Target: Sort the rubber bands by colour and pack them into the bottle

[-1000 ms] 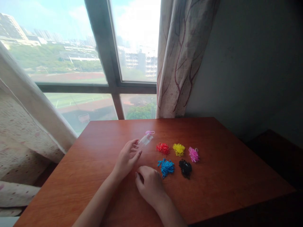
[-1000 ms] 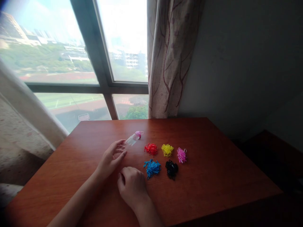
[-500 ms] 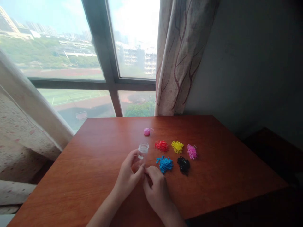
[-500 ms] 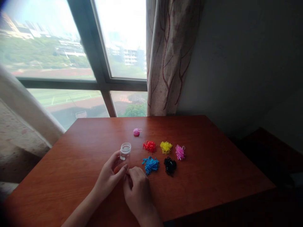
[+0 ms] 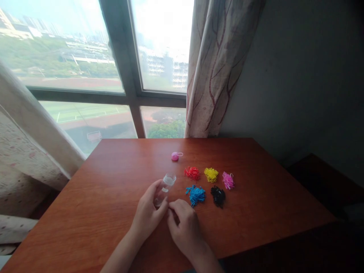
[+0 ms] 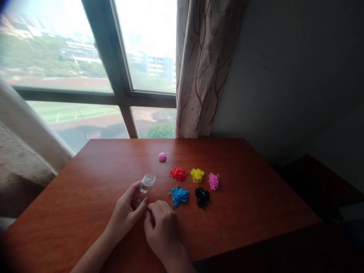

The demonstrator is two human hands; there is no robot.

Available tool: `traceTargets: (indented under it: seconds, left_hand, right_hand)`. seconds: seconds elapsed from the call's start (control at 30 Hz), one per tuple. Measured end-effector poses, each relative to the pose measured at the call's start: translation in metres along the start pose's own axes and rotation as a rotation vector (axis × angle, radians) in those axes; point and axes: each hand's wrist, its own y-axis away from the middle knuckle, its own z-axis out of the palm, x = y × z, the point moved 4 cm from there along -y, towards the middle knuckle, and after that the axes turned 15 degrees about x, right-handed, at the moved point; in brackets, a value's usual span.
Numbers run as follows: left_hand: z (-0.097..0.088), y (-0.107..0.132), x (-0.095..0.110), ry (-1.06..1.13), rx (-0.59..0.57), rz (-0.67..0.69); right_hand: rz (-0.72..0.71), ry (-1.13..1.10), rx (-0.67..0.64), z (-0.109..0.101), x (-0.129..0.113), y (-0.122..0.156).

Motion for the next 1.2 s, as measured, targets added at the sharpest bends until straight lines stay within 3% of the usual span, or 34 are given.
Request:
traceTargets:
  seconds: [0.13,0.3,0.5,0.9,1.2]
  left_hand:
    - [0.001,0.0,-0.001,-0.003,0.01,-0.012]
    - [-0.001,0.001,0.007,-0.025,0.019,0.001]
    - [-0.002,0.0,0.006,-0.092,0.047,0.038]
    - [0.0,0.002,0.01,-0.086,0.028,0.105]
    - [0.0,0.003,0.011,-0.084,0.03,0.096]
  right_hand:
    - [-0.073,0.11,0.099,-0.016,0.007,0.002]
    - [-0.142,0.455,0.214,-0.039,0.029,-0.008]
    - [-0.1,0.713,0.157,-0.03,0.042,-0.024]
    - [-0.003,0.819,0.111,-0.024,0.044,-0.039]
    - [-0.093,0.834,0.036,-0.021,0.053,-0.04]
